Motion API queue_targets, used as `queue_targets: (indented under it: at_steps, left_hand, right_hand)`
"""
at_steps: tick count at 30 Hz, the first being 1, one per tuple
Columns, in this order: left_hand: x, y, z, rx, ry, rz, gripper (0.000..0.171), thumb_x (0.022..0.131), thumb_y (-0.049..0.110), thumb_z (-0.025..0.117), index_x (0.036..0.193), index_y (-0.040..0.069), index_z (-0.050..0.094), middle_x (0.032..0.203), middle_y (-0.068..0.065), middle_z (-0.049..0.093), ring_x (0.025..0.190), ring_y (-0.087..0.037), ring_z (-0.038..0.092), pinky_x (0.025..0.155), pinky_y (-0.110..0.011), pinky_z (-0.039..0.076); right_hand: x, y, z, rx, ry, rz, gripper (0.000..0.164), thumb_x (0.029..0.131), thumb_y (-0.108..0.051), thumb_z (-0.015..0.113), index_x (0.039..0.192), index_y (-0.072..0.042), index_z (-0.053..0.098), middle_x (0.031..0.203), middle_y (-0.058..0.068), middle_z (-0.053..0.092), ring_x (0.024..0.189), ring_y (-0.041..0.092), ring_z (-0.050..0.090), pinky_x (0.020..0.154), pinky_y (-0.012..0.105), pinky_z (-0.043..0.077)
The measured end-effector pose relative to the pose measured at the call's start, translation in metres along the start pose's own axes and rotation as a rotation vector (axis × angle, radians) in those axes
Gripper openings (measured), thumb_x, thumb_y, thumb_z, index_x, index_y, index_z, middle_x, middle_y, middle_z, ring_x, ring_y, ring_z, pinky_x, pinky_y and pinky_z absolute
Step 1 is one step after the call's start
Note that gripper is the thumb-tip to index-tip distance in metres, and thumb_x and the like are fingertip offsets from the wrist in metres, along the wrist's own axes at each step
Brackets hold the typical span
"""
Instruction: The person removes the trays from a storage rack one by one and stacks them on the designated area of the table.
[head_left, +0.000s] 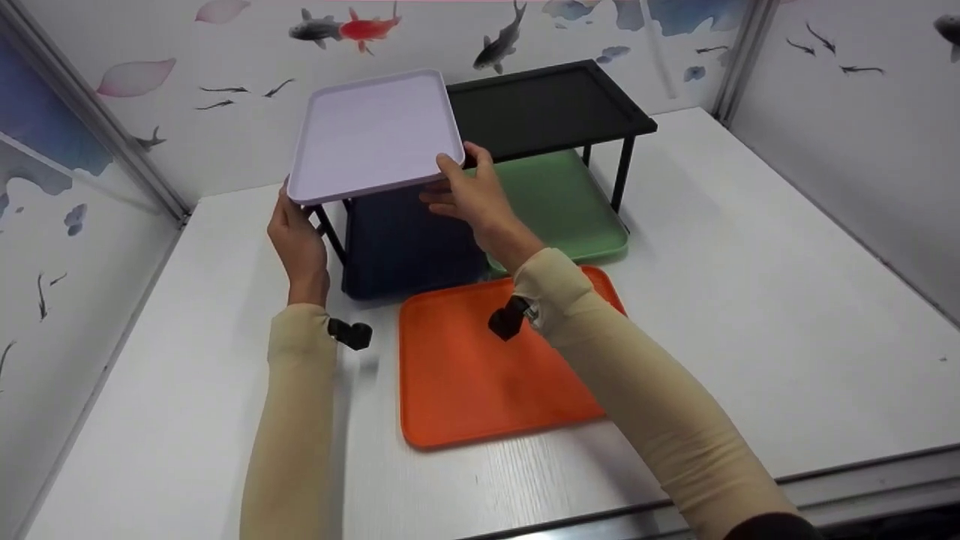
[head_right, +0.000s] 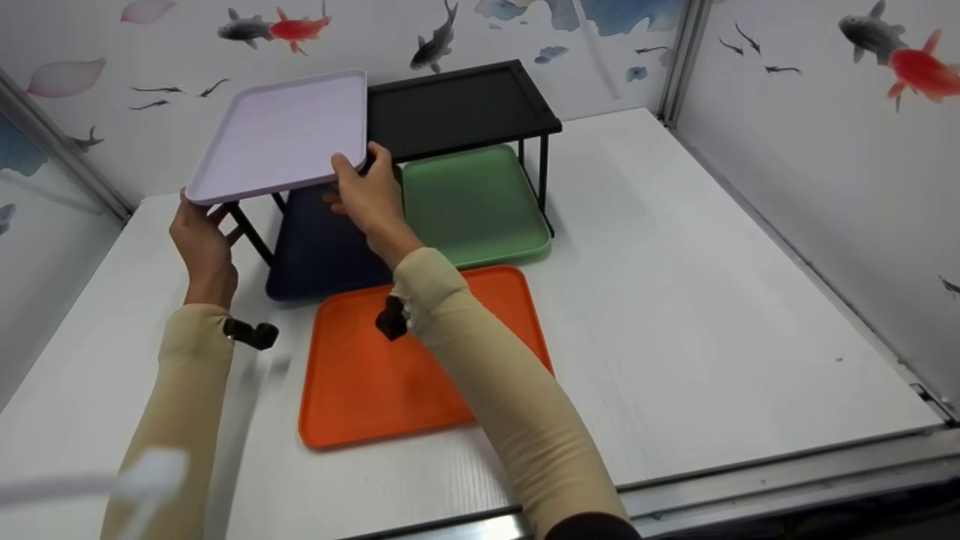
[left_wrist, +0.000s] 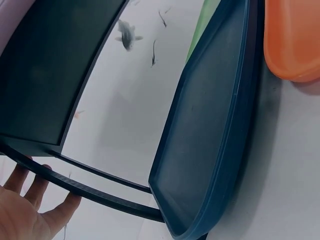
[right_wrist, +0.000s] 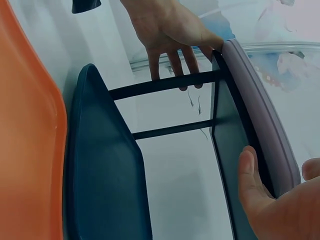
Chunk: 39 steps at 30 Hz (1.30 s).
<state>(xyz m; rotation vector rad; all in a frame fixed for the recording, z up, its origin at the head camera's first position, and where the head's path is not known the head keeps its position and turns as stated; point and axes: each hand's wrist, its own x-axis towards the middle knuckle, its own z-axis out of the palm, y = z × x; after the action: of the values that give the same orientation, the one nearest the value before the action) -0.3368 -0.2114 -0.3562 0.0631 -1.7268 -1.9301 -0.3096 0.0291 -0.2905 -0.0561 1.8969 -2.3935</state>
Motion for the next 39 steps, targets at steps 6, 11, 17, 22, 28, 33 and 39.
queue_targets:
  at_steps: [6,11,17,22,28,33,39]
  left_hand:
    - [0.001,0.003,0.002,0.010,0.001,0.005,0.047,0.112,0.041,0.037,0.148,0.018,0.057,0.143,-0.006,0.060,0.132,-0.024,0.058,0.109,-0.051,0.048]
    - [0.003,0.003,0.003,0.017,-0.001,0.012,0.048,0.112,0.041,0.036,0.149,0.017,0.055,0.146,-0.005,0.058,0.134,-0.024,0.057,0.109,-0.051,0.048]
    - [0.002,0.002,0.002,0.013,-0.015,0.015,0.046,0.112,0.042,0.038,0.147,0.020,0.058,0.146,-0.003,0.059,0.133,-0.021,0.058,0.107,-0.054,0.048]
    - [0.002,0.000,0.001,0.007,-0.008,-0.004,0.047,0.111,0.045,0.038,0.149,0.023,0.056,0.148,-0.001,0.058,0.132,-0.021,0.058,0.102,-0.047,0.050]
    - [0.000,-0.003,0.003,-0.012,0.002,0.003,0.047,0.111,0.043,0.036,0.149,0.023,0.056,0.151,0.001,0.053,0.130,-0.022,0.055,0.108,-0.044,0.047]
    - [0.002,-0.004,0.005,0.000,0.022,0.051,0.047,0.112,0.038,0.037,0.149,0.015,0.055,0.154,0.000,0.052,0.135,-0.013,0.051,0.110,-0.030,0.044]
    - [0.005,-0.002,0.004,0.043,0.006,0.045,0.048,0.110,0.038,0.045,0.152,0.015,0.051,0.160,0.000,0.045,0.147,-0.006,0.037,0.115,-0.015,0.034]
  right_hand:
    - [0.003,-0.002,0.003,0.036,-0.009,-0.018,0.062,0.109,-0.022,0.051,0.162,-0.016,0.018,0.126,0.018,0.065,0.110,0.028,0.070,0.091,0.033,0.059]
    - [0.002,-0.007,0.005,0.021,-0.002,-0.001,0.061,0.110,-0.018,0.047,0.163,-0.015,0.016,0.124,0.018,0.067,0.107,0.026,0.071,0.089,0.033,0.060]
    - [-0.002,-0.011,0.003,0.021,0.009,0.016,0.061,0.111,-0.015,0.044,0.164,-0.014,0.014,0.127,0.019,0.067,0.106,0.027,0.072,0.088,0.034,0.060]
    - [-0.005,-0.010,-0.006,0.088,0.046,0.014,0.056,0.111,-0.014,0.040,0.163,-0.014,0.019,0.128,0.021,0.064,0.107,0.029,0.071,0.088,0.036,0.061]
    - [-0.006,-0.010,-0.020,0.127,0.154,-0.028,0.051,0.112,-0.017,0.038,0.161,-0.014,0.023,0.129,0.021,0.061,0.107,0.031,0.070,0.087,0.038,0.061]
    - [-0.006,-0.009,-0.024,0.146,0.181,-0.040,0.054,0.111,-0.023,0.044,0.160,-0.016,0.023,0.129,0.021,0.061,0.105,0.031,0.071,0.086,0.038,0.062]
    - [-0.007,-0.008,-0.019,0.143,0.169,-0.050,0.073,0.105,-0.018,0.059,0.162,-0.019,0.013,0.131,0.022,0.057,0.103,0.033,0.072,0.084,0.039,0.062]
